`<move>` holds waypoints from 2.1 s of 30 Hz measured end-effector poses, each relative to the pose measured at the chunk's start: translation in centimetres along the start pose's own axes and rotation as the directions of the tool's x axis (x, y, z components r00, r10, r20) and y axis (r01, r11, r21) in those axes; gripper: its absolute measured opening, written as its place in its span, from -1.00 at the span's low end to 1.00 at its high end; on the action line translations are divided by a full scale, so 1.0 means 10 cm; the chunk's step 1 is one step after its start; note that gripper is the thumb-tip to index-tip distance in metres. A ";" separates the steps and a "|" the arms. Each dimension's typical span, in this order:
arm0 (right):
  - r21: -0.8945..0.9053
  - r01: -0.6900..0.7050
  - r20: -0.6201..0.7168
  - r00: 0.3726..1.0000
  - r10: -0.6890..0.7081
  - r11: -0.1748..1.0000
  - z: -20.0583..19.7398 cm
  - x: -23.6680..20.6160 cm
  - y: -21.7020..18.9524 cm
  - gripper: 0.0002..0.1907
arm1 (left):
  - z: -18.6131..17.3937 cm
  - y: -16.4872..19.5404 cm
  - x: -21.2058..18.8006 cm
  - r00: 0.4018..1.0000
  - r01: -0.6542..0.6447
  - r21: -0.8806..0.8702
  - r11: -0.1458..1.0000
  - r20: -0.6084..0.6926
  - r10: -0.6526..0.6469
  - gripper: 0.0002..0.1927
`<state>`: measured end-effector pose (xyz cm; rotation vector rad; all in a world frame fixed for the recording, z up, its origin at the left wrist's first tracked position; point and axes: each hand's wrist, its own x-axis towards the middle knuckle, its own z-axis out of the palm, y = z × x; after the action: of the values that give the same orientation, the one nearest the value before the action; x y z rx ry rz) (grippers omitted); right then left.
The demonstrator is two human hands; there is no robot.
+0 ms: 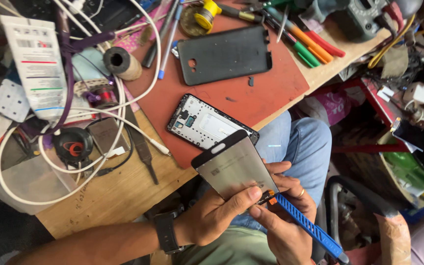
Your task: The person repairs a smartphone at a cluttered workbench. They use a blue pry tool to work on the phone's edge, peel a protective film off a new display panel, align the panel onto the phone frame, press the edges down around the perimeter, and press the screen to seat it, then hold the assembled phone and press its side buttons.
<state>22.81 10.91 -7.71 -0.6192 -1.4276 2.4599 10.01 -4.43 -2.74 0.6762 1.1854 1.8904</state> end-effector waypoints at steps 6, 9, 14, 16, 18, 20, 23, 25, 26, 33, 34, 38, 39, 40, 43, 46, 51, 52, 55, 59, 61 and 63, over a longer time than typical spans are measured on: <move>-0.030 0.222 -0.052 0.973 -0.223 0.975 0.05 0.29 -0.33 -0.81 | 0.02 0.17 -0.11 0.993 0.075 -0.077 0.994 -0.081 -0.082 -0.56; -0.225 0.358 -0.048 0.925 -0.377 0.906 0.21 0.46 -0.71 -0.76 | 0.03 0.24 -0.14 0.996 0.052 -0.060 0.997 -0.074 -0.056 -0.60; -0.596 0.259 0.023 0.952 -0.306 0.760 0.58 0.83 -1.28 -0.84 | 0.06 0.32 -0.20 0.999 0.014 0.050 0.999 -0.053 -0.011 -0.61; -0.893 0.255 0.132 0.936 -0.327 0.370 0.68 1.09 -1.42 -0.82 | 0.08 0.36 -0.21 0.997 0.056 0.074 0.996 -0.061 -0.052 -0.60; -0.964 0.260 0.234 0.925 -0.299 0.050 0.74 1.39 -1.55 -0.79 | 0.09 0.39 -0.21 0.996 0.074 0.055 0.996 -0.058 -0.070 -0.58; -0.947 0.302 0.320 0.916 -0.242 -0.109 0.77 1.69 -1.62 -0.77 | 0.11 0.42 -0.20 0.996 0.075 -0.009 0.997 -0.047 -0.075 -0.57; -0.855 0.415 0.505 0.805 -0.313 -0.312 0.81 2.13 -1.63 -0.73 | 0.13 0.45 -0.20 0.997 0.066 0.001 0.998 -0.036 -0.066 -0.53; -0.807 0.510 0.589 0.732 -0.342 -0.298 0.84 2.37 -1.63 -0.79 | 0.15 0.46 -0.20 0.996 0.085 -0.009 0.996 -0.029 -0.085 -0.51; -0.780 0.555 0.626 0.693 -0.357 -0.290 0.85 2.45 -1.63 -0.81 | 0.16 0.46 -0.20 0.995 0.096 -0.013 0.995 -0.025 -0.097 -0.50; -0.697 0.613 0.713 0.537 -0.452 -0.371 0.93 2.62 -1.58 -0.88 | 0.13 0.38 -0.21 0.993 0.116 -0.008 0.993 0.016 -0.116 -0.49; -0.690 0.586 0.723 0.525 -0.450 -0.424 0.88 2.60 -1.62 -0.87 | 0.12 0.36 -0.22 0.992 0.116 0.012 0.993 0.041 -0.116 -0.49; -0.763 0.523 0.642 0.547 -0.538 -0.379 0.71 2.69 -1.67 -0.83 | 0.08 0.25 -0.29 0.989 -0.022 0.015 1.000 0.144 0.020 -0.51; -0.754 0.522 0.653 0.533 -0.537 -0.399 0.69 2.73 -1.67 -0.82 | 0.09 0.22 -0.31 0.989 -0.007 0.028 1.000 0.146 0.003 -0.51; -0.684 0.529 0.729 0.470 -0.498 -0.502 0.73 2.82 -1.66 -0.83 | 0.10 0.20 -0.32 0.988 0.010 0.044 0.999 0.156 -0.017 -0.51; -0.590 0.511 0.806 0.334 -0.488 -0.625 0.85 2.80 -1.69 -0.76 | 0.10 0.17 -0.31 0.979 -0.001 0.053 0.999 0.201 -0.010 -0.52; -0.760 0.560 0.637 0.540 -0.550 -0.330 0.94 2.41 -1.64 -0.82 | 0.05 0.22 -0.30 0.982 -0.088 0.247 0.965 0.185 0.042 -0.56; -0.730 0.036 0.316 0.903 0.292 0.682 0.35 1.16 -1.12 -0.69 | -0.07 0.31 -0.30 0.848 -0.521 0.684 0.510 0.346 0.402 -0.58; -0.665 -0.092 0.309 0.870 0.385 0.741 0.19 0.98 -0.99 -0.61 | -0.06 0.31 -0.29 0.822 -0.550 0.730 0.406 0.389 0.415 -0.60; -0.377 -0.436 0.358 0.745 0.563 0.817 -0.20 0.53 -0.70 -0.37 | 0.02 0.29 -0.25 0.801 -0.545 0.815 0.199 0.435 0.412 -0.62; -0.044 -0.599 0.507 0.676 0.535 0.800 -0.42 0.22 -0.63 0.21 | 0.11 0.28 -0.20 0.767 -0.567 0.824 -0.018 0.535 0.355 -0.62; 0.024 -0.679 0.463 0.658 0.594 0.733 -0.44 0.21 -0.63 0.28 | 0.16 0.30 -0.20 0.768 -0.566 0.818 -0.104 0.569 0.294 -0.63; -0.026 -0.674 0.521 0.621 0.585 0.739 -0.44 0.23 -0.67 0.37 | 0.19 0.31 -0.18 0.768 -0.569 0.808 -0.155 0.589 0.253 -0.61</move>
<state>22.70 18.59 -4.38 -0.5291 -1.2554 3.4916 11.38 -5.78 0.79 2.3033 2.3165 0.8528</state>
